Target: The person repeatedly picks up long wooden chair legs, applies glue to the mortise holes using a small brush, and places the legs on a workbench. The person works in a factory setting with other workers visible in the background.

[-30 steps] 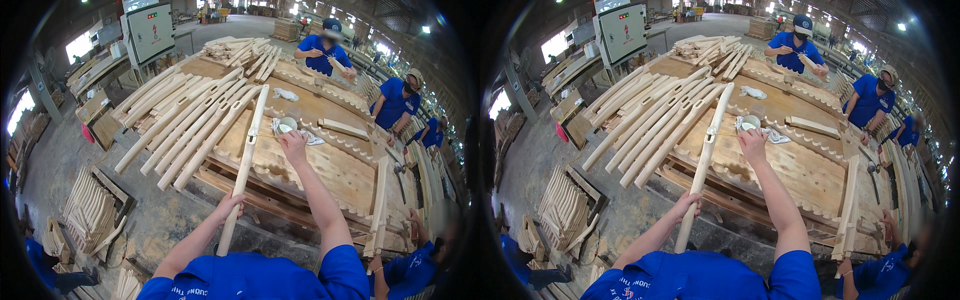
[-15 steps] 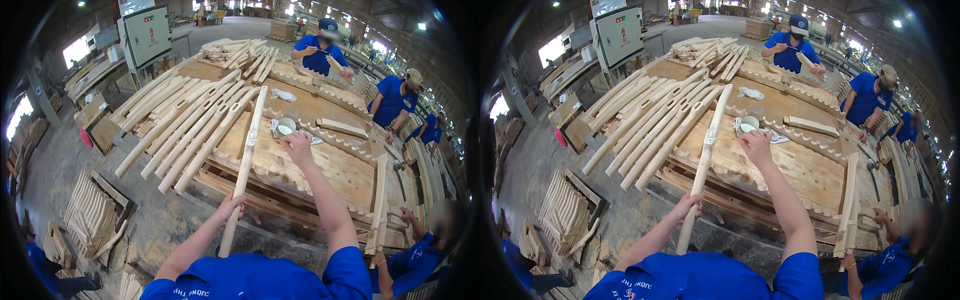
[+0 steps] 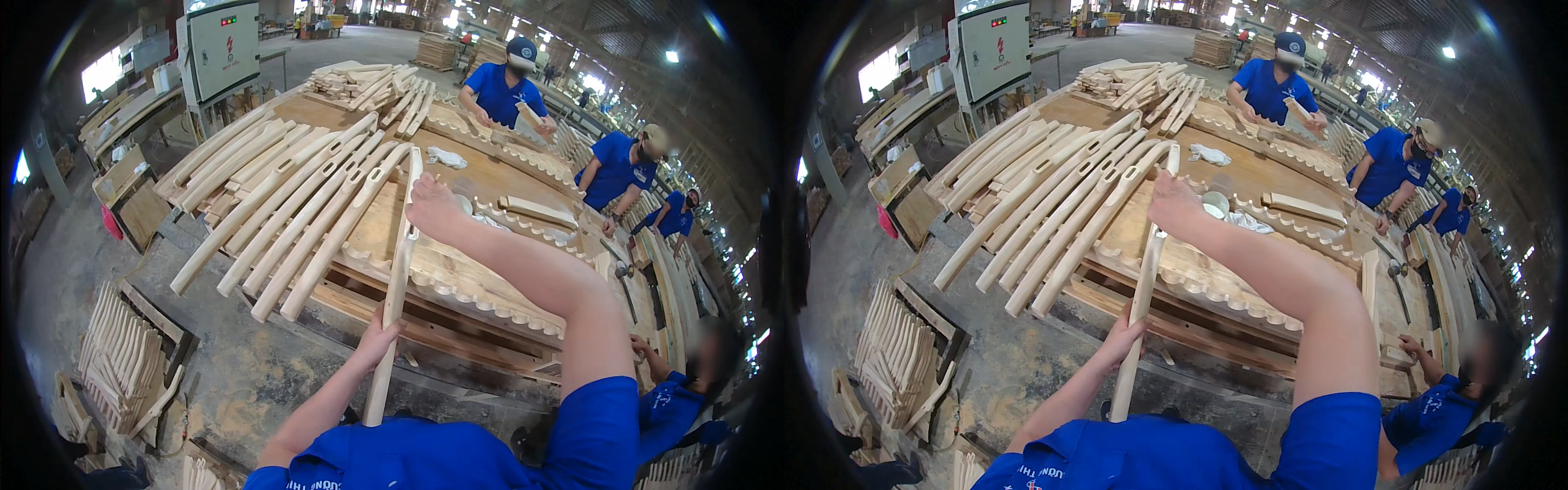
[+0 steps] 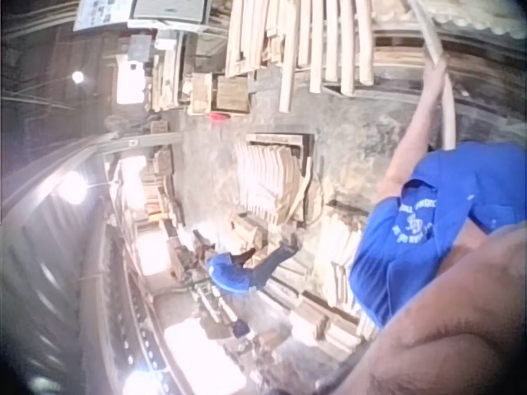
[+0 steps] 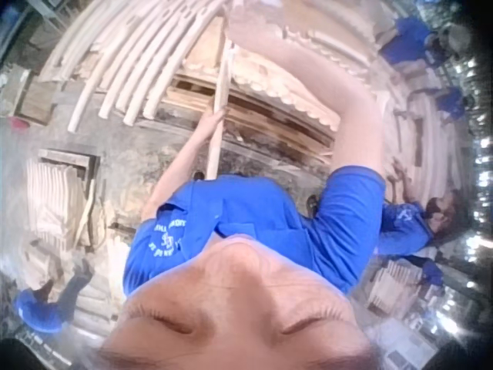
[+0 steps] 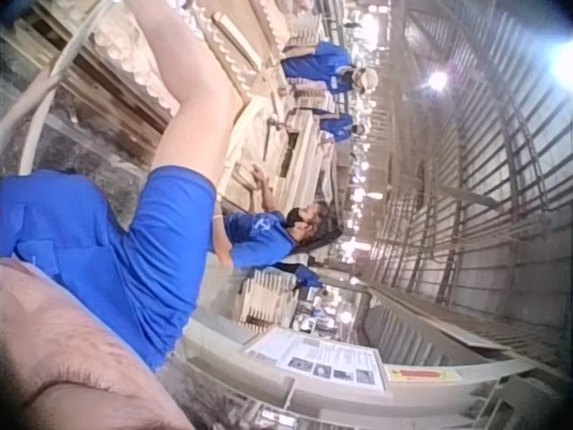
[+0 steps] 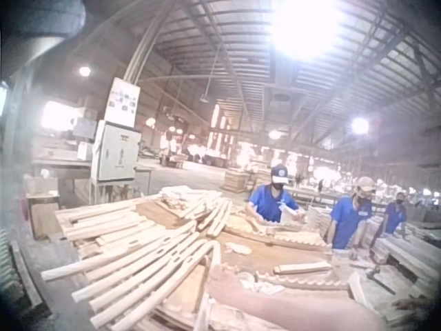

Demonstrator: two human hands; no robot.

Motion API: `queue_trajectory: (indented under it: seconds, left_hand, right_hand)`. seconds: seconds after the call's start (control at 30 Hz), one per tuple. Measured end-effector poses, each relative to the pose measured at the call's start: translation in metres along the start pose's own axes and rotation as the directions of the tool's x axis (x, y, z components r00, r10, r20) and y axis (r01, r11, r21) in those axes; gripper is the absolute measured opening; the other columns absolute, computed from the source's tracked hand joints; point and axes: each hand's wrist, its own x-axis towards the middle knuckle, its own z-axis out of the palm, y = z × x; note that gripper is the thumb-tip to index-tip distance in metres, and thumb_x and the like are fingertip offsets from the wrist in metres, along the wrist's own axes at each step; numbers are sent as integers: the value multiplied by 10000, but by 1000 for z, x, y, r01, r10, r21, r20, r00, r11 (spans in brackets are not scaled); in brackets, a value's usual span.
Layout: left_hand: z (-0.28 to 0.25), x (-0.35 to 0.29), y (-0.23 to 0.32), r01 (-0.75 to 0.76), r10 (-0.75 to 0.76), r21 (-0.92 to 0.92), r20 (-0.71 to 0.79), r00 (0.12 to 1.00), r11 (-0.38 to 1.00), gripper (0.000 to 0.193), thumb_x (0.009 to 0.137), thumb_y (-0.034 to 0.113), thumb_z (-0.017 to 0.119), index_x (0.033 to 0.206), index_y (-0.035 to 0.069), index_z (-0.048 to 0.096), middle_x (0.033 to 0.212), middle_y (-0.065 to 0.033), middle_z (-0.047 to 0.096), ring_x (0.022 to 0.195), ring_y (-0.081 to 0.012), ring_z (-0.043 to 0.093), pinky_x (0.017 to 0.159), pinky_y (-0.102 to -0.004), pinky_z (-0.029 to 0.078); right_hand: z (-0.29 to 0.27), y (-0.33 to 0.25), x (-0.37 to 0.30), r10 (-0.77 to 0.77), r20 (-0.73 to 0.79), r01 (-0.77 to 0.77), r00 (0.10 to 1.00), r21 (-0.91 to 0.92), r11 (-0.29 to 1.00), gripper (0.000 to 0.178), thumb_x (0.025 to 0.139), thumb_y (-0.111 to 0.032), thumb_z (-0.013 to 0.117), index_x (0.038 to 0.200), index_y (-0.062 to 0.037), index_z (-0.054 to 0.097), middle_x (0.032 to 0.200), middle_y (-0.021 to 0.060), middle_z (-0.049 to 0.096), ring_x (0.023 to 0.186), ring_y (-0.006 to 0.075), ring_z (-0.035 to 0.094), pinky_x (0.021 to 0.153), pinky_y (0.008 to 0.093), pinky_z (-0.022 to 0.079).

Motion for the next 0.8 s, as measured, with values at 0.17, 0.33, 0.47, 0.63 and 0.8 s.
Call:
queue_trajectory:
  seconds: [0.17,0.33,0.47,0.63,0.8]
  left_hand:
    - [-6,6,-8,-43,43,52,2,999,998,740,858,211,548,1436,149,90,622,-40,466,422,-130,475,381,-269,404]
    - [-4,4,-6,-55,55,23,21,998,998,726,869,203,544,1437,168,95,618,-40,462,432,-133,481,379,-271,403]
    - [-14,6,-4,-13,14,-27,57,998,1000,731,873,191,541,1440,189,79,616,-39,462,434,-138,484,377,-274,406]
    - [-14,3,1,28,-25,-26,119,993,999,745,879,172,530,1444,205,46,626,-41,471,431,-144,483,379,-277,416]
    - [-16,0,2,59,-46,-133,97,994,989,732,858,138,543,1433,184,92,666,-42,485,442,-134,480,380,-267,424]
  right_hand:
    - [-19,3,13,-62,53,55,997,126,990,82,724,-134,577,737,-100,651,748,48,608,932,187,533,882,335,341]
    - [-5,5,13,52,75,-53,996,11,999,98,751,-138,553,725,-106,641,748,56,622,916,187,552,852,343,352]
    - [-17,-3,8,-11,102,-4,995,149,989,97,744,-137,557,702,-92,633,755,60,634,893,192,565,844,353,350]
    - [-12,10,27,208,142,-210,968,-2,978,108,727,-142,582,693,-127,684,747,26,654,855,181,571,910,339,318]
    - [-15,3,29,132,100,-121,986,-104,987,133,744,-152,574,728,-149,707,808,8,657,919,180,531,971,360,271]
